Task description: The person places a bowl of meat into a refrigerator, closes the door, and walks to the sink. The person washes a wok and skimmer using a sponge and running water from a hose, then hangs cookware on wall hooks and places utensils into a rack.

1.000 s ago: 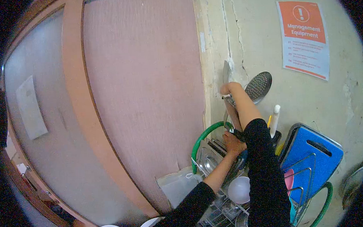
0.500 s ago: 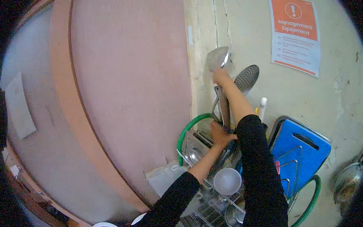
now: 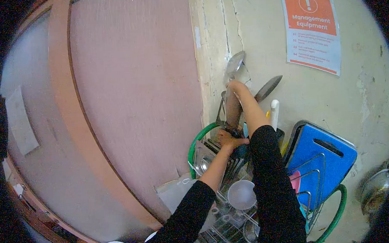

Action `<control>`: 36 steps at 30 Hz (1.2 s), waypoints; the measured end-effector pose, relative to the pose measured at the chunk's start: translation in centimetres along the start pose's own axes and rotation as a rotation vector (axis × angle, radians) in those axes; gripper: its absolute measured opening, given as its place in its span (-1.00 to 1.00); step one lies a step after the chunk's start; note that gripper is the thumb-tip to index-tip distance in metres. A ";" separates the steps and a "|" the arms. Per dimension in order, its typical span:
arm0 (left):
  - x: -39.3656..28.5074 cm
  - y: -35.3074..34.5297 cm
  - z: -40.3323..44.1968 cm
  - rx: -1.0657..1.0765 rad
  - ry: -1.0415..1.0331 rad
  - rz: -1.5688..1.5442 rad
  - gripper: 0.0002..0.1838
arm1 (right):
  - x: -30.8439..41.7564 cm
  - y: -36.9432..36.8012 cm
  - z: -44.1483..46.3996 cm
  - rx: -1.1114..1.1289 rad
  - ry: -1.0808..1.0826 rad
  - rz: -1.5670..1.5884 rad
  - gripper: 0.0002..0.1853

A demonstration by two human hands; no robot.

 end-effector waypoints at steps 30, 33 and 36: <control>-2.2 4.6 -8.8 -0.265 -0.375 -0.025 -0.12 | 15.7 11.1 -23.9 -0.317 0.516 -1.206 -0.75; -1.6 6.2 -10.6 -0.206 -0.536 0.005 -0.28 | 13.7 10.0 -22.7 -0.388 0.471 -1.442 -0.59; -0.7 7.0 -11.9 -0.070 -0.599 0.000 -0.55 | 16.1 9.9 -24.0 -0.318 0.263 -1.401 -0.44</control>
Point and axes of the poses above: each hand's wrist, its own z-axis towards the middle knuckle, its own y-axis out of the back of the hand, x = y × z, the point moved 1 cm from there along z, towards the middle knuckle, and after that the axes turned 2 degrees about -x, right-handed, at the moved point
